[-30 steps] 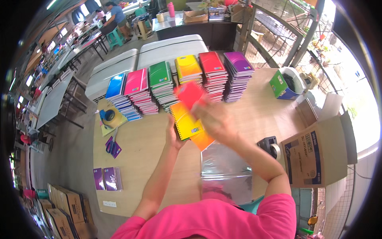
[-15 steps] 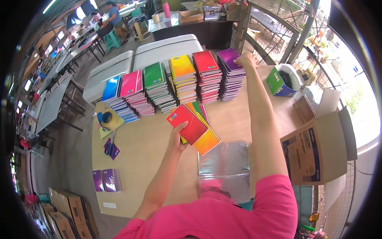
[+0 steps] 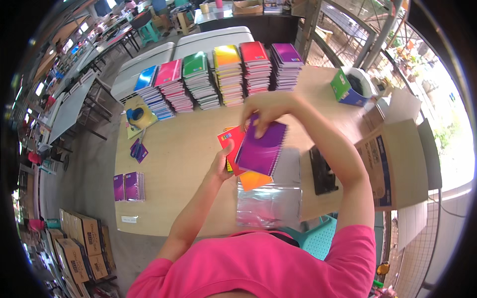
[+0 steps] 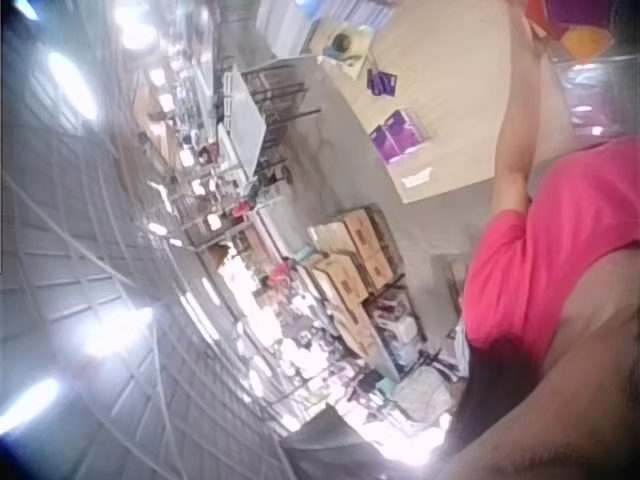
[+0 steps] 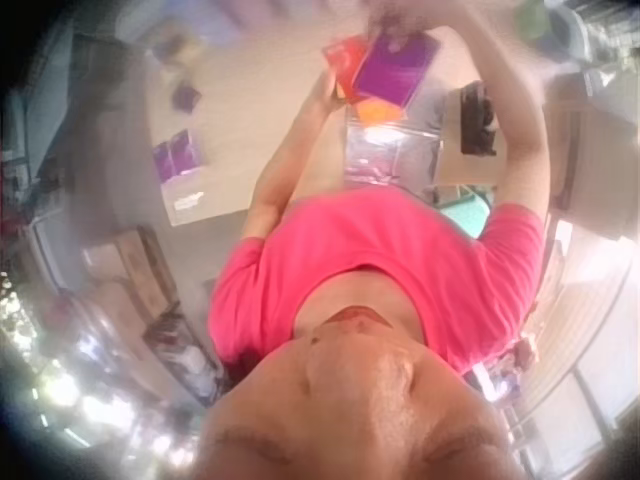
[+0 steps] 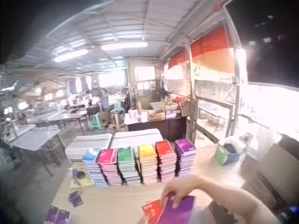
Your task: The person packages notebooks by selecting items from stacks, placing them into a plastic sleeve, and sealing the sleeve with adhesive tape.
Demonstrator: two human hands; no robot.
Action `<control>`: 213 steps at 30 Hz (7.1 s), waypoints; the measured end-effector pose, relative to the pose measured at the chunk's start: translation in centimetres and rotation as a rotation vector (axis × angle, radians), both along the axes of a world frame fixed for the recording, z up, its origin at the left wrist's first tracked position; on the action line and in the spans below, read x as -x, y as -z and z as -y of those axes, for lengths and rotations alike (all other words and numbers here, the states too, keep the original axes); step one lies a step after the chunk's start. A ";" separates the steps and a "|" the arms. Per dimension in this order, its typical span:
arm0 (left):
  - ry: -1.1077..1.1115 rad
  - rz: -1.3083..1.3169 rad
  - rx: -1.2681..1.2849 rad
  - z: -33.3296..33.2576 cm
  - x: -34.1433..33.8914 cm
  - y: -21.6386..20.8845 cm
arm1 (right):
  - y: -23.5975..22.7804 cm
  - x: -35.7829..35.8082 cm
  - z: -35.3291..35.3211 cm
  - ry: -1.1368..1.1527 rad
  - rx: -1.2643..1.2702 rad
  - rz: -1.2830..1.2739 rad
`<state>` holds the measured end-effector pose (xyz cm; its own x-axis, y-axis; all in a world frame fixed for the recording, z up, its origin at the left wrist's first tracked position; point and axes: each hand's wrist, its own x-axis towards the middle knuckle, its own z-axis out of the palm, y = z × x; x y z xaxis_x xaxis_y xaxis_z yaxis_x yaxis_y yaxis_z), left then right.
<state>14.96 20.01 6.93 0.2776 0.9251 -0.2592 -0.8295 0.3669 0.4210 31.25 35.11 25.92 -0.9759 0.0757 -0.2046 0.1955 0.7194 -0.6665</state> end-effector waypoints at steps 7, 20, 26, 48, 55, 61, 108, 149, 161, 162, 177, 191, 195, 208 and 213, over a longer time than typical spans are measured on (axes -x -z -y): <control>0.113 -0.143 -0.011 6.8 -3.7 4.0 | 10.2 -3.1 9.9 0.642 -0.567 -0.591; -0.026 -1.540 -1.308 8.6 -7.9 0.9 | 22.8 -17.4 22.3 1.223 1.304 -0.434; -0.073 -1.039 -0.662 4.0 -9.3 8.4 | 28.5 -15.0 16.0 1.012 0.538 -0.907; -0.393 -0.932 -0.455 2.1 -11.8 15.0 | 33.8 -9.0 15.3 1.209 0.376 -1.180; -0.519 -0.938 -0.586 1.3 -11.7 15.2 | 35.1 -9.0 15.1 1.172 0.277 -1.185; -0.387 -0.843 -0.597 1.0 -11.1 15.2 | 35.2 -8.6 15.1 1.294 0.339 -1.076; 0.333 -1.789 -0.970 15.8 -3.8 14.2 | 26.5 -16.8 21.5 1.194 0.055 -0.317; 0.450 -1.255 -0.344 5.8 -2.4 8.3 | 25.1 -14.3 29.2 0.633 -0.498 -0.221; 0.256 -1.384 -0.590 7.3 -2.9 7.7 | 26.5 -13.2 34.8 0.520 -0.110 0.368; 0.224 -1.400 -0.635 7.3 -3.0 7.2 | 24.7 -12.8 35.0 0.552 0.135 0.477; -0.386 -2.278 -1.175 16.1 -8.4 11.2 | 20.5 -12.2 16.7 0.745 -0.457 -0.019; 0.195 -1.711 -1.078 20.6 -6.2 6.3 | 21.8 -12.3 13.4 0.878 -0.152 -0.093; 0.014 -1.888 -0.822 14.4 -12.5 6.2 | 24.0 -11.2 10.0 0.796 -0.047 -0.002; 0.162 -2.225 -0.645 11.0 -12.1 6.5 | 28.8 -10.4 4.6 0.498 0.161 0.295; -0.400 -1.328 -0.021 11.0 -6.1 11.7 | 29.2 -11.0 5.3 0.503 0.287 0.220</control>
